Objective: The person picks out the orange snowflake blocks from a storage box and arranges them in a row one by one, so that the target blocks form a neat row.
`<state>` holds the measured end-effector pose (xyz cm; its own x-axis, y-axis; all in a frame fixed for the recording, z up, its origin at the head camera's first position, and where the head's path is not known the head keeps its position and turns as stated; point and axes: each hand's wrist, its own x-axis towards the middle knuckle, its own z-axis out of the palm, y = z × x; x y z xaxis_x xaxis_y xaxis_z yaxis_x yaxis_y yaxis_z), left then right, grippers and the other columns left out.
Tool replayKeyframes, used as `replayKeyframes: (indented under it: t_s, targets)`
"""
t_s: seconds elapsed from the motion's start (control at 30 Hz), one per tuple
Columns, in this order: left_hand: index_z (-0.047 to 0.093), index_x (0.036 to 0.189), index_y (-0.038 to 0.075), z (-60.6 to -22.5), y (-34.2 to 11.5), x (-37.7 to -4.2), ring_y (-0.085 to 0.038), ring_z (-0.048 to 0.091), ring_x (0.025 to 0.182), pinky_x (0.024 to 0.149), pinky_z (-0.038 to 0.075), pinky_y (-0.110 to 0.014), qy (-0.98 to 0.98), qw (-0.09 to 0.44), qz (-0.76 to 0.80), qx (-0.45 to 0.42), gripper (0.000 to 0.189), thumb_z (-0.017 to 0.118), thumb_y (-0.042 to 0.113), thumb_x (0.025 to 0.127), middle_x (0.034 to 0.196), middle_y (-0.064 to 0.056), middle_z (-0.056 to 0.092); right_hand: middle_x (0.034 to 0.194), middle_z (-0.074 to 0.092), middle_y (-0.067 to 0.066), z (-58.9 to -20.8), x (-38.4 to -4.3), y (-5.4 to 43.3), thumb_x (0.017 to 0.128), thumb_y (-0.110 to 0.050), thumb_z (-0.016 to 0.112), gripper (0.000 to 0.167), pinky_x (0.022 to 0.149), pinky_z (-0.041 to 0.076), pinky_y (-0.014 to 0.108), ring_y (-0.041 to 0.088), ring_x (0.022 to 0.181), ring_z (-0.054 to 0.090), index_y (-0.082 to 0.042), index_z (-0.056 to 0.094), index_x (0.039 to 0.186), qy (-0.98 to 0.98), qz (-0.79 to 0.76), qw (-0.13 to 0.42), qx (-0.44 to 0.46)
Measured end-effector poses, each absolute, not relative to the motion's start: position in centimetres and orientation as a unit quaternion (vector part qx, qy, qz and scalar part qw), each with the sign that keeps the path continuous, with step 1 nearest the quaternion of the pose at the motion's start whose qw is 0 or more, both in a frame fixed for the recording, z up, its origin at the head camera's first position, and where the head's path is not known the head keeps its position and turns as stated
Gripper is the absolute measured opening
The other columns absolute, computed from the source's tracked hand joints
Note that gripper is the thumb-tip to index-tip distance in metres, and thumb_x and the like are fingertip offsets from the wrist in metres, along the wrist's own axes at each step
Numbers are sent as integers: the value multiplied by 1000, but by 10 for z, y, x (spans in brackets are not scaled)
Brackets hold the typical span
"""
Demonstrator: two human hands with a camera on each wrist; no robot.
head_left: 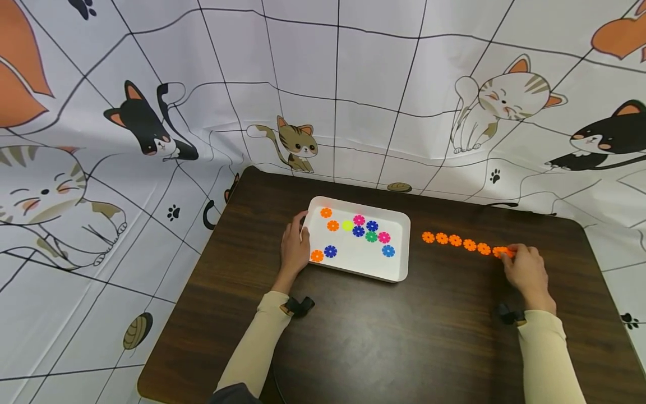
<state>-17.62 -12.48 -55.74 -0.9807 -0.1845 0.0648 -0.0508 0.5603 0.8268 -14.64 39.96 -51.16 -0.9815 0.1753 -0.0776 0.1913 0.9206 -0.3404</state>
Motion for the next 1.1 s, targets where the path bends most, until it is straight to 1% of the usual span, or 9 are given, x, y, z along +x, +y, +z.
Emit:
replayKeyframes:
  t_s: [0.27,0.53,0.63,0.8,1.0,1.1]
  targets:
    - [43,152,27,-558,-125,-177,-35,53,111,97,42,-51,-880,74,-464,65,45,43,18,107,124,-17,58,130,38,46,-513,-148,412,105,-25,45,47,87,40,73,64,112,41,13,47,132,975,-172,38,134]
    - [44,151,25,-559,-126,-176,-35,54,112,97,42,-52,-875,84,-474,56,45,43,16,107,124,-19,58,128,41,45,-513,-148,417,105,-23,48,46,84,42,71,65,110,43,14,48,131,977,-163,45,133]
    - [44,151,26,-559,-126,-176,-35,53,111,96,42,-51,-874,83,-475,55,45,43,16,108,123,-18,58,132,39,44,-515,-148,418,104,-22,50,45,85,42,71,64,111,43,13,48,132,974,-165,47,145]
    - [45,151,26,-559,-125,-176,-34,53,108,94,41,-50,-874,85,-475,57,44,42,17,108,121,-18,58,135,37,44,-516,-148,419,105,-24,49,47,87,42,72,64,114,41,11,47,135,973,-170,49,151]
    - [45,151,25,-560,-124,-176,-33,53,105,91,40,-47,-877,86,-469,56,44,43,18,107,118,-17,58,133,38,44,-513,-144,419,105,-27,48,50,87,42,73,64,115,40,11,45,138,971,-172,58,154]
    - [44,151,26,-560,-125,-177,-34,53,108,93,41,-49,-876,82,-471,58,44,42,17,107,121,-17,58,132,39,44,-513,-142,417,105,-27,49,51,88,41,73,64,115,40,11,44,138,971,-175,54,153]
